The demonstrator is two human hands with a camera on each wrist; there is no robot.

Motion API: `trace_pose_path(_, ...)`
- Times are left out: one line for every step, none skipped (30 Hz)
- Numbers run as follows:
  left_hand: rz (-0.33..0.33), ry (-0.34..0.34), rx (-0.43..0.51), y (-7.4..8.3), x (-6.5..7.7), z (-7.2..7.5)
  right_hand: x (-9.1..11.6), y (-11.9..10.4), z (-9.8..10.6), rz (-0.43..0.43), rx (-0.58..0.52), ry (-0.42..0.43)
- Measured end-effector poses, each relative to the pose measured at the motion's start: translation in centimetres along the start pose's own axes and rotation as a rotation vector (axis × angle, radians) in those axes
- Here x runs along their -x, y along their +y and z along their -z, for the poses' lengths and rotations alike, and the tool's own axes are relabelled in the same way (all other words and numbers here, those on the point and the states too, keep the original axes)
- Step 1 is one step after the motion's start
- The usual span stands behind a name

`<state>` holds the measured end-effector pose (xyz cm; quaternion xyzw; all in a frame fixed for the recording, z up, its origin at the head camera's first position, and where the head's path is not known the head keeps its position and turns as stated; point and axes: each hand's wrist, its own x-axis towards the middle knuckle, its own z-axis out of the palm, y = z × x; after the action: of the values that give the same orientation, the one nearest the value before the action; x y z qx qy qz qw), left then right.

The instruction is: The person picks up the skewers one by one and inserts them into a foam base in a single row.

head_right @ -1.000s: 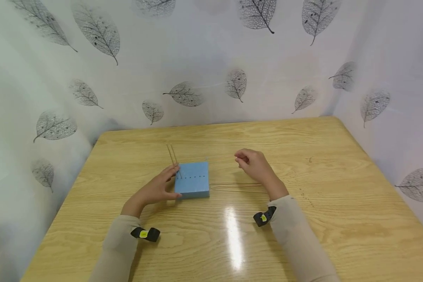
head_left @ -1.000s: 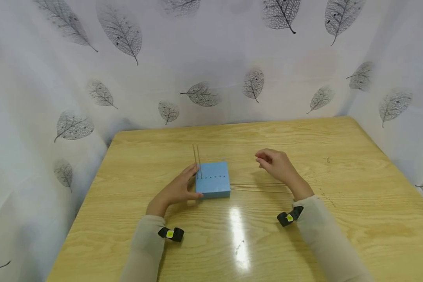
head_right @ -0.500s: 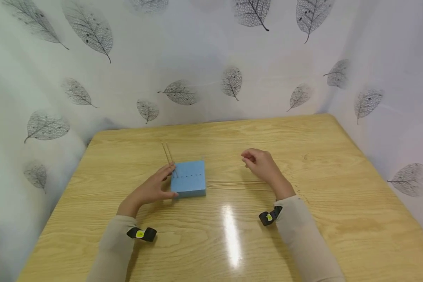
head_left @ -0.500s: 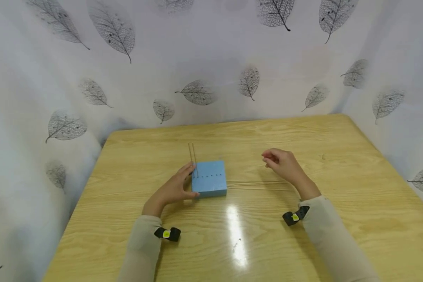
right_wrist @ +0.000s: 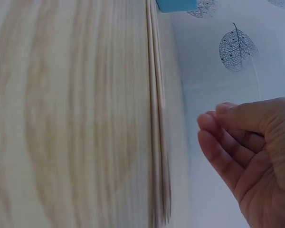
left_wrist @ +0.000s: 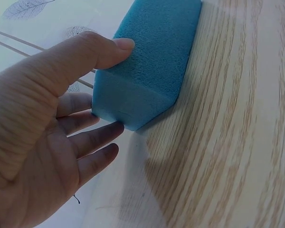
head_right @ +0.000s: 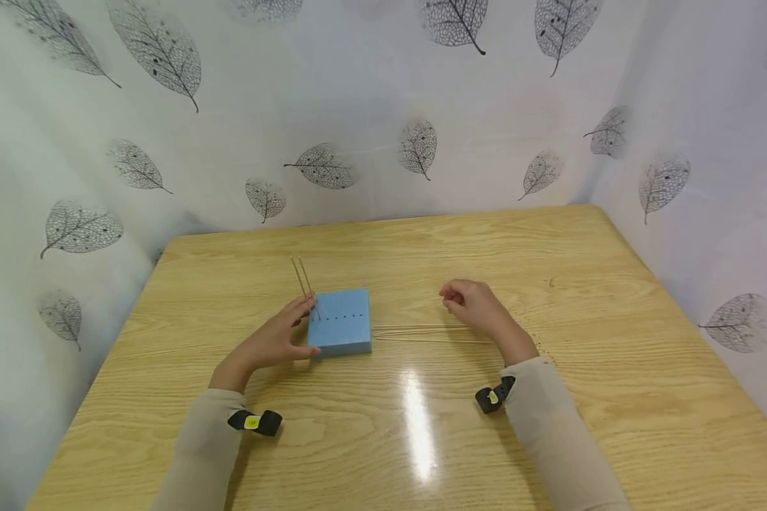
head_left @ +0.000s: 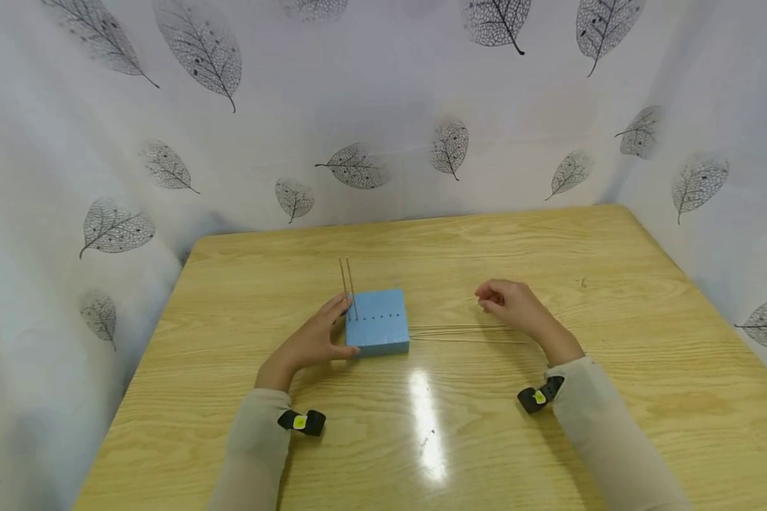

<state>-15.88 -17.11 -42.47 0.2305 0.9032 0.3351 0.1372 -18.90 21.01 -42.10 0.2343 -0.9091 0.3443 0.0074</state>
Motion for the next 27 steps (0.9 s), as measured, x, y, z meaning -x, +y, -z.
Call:
trace_pose_path(-0.001,0.001,-0.001,0.0,0.0,0.0,0.1,0.0,0.0,-0.011,0.012,-0.018)
trace_pose_path(-0.001,0.002,0.000,-0.1,0.0,0.0,0.1,0.1,-0.1,-0.022,0.020,-0.036)
trace_pose_path(-0.003,0.002,0.000,-0.1,0.0,0.0,0.2,0.1,-0.1,-0.034,0.026,-0.053)
trace_pose_path(-0.004,0.003,-0.001,-0.1,0.0,0.0,0.2,0.1,-0.1,-0.046,0.029,-0.071)
trace_pose_path(-0.006,0.002,0.000,-0.2,0.0,-0.1,0.3,0.2,-0.1,-0.058,0.030,-0.085)
trace_pose_path(-0.008,0.003,0.001,-0.2,0.0,-0.1,0.3,0.2,-0.1,-0.066,0.033,-0.098)
trace_pose_path(-0.009,0.003,0.003,-0.2,0.0,-0.1,0.4,0.2,-0.1,-0.072,0.037,-0.111)
trace_pose_path(-0.010,0.003,0.004,-0.2,0.0,0.0,0.4,0.2,-0.1,-0.074,0.039,-0.124)
trace_pose_path(-0.012,0.003,0.005,-0.2,0.0,0.0,0.4,0.3,-0.1,-0.073,0.042,-0.135)
trace_pose_path(-0.012,0.002,0.007,-0.2,0.0,0.0,0.5,0.3,-0.1,-0.070,0.043,-0.146)
trace_pose_path(-0.012,0.001,0.009,-0.2,0.0,0.0,0.5,0.4,-0.2,-0.068,0.045,-0.155)
trace_pose_path(-0.014,0.001,0.010,-0.2,0.0,0.0,0.5,0.4,-0.2,-0.065,0.046,-0.166)
trace_pose_path(-0.014,0.001,0.010,-0.1,0.1,0.0,0.5,0.5,-0.2,-0.060,0.044,-0.179)
trace_pose_path(-0.015,0.001,0.011,-0.1,0.1,0.0,0.5,0.6,-0.3,-0.057,0.044,-0.190)
trace_pose_path(-0.016,0.001,0.013,-0.1,0.1,0.0,0.5,0.6,-0.3,-0.054,0.043,-0.201)
trace_pose_path(-0.016,0.001,0.014,0.0,0.1,0.0,0.5,0.7,-0.4,-0.051,0.044,-0.212)
trace_pose_path(-0.016,0.001,0.015,0.0,0.1,0.0,0.6,0.8,-0.4,-0.048,0.046,-0.221)
trace_pose_path(-0.016,0.002,0.017,0.1,0.1,0.0,0.6,0.9,-0.5,-0.045,0.047,-0.228)
trace_pose_path(-0.014,0.002,0.019,0.1,0.1,0.0,0.6,1.0,-0.6,-0.039,0.049,-0.231)
trace_pose_path(-0.013,0.002,0.021,0.1,0.1,0.0,0.6,1.1,-0.6,-0.035,0.050,-0.233)
trace_pose_path(-0.012,0.002,0.022,0.1,0.1,0.0,0.6,1.1,-0.7,-0.028,0.049,-0.234)
trace_pose_path(-0.010,0.002,0.023,0.1,0.1,0.0,0.5,1.1,-0.7,-0.020,0.052,-0.233)
trace_pose_path(-0.009,0.002,0.023,0.1,0.1,0.0,0.5,1.1,-0.8,-0.012,0.053,-0.234)
trace_pose_path(-0.009,0.003,0.024,0.1,0.2,0.0,0.5,1.1,-0.8,-0.006,0.055,-0.233)
trace_pose_path(-0.009,0.004,0.025,0.1,0.2,0.0,0.4,1.1,-0.8,0.001,0.058,-0.233)
trace_pose_path(-0.009,0.005,0.026,0.1,0.2,0.1,0.4,1.0,-0.8,0.003,0.061,-0.235)
trace_pose_path(-0.009,0.006,0.026,0.1,0.3,0.1,0.3,1.0,-0.8,0.007,0.063,-0.236)
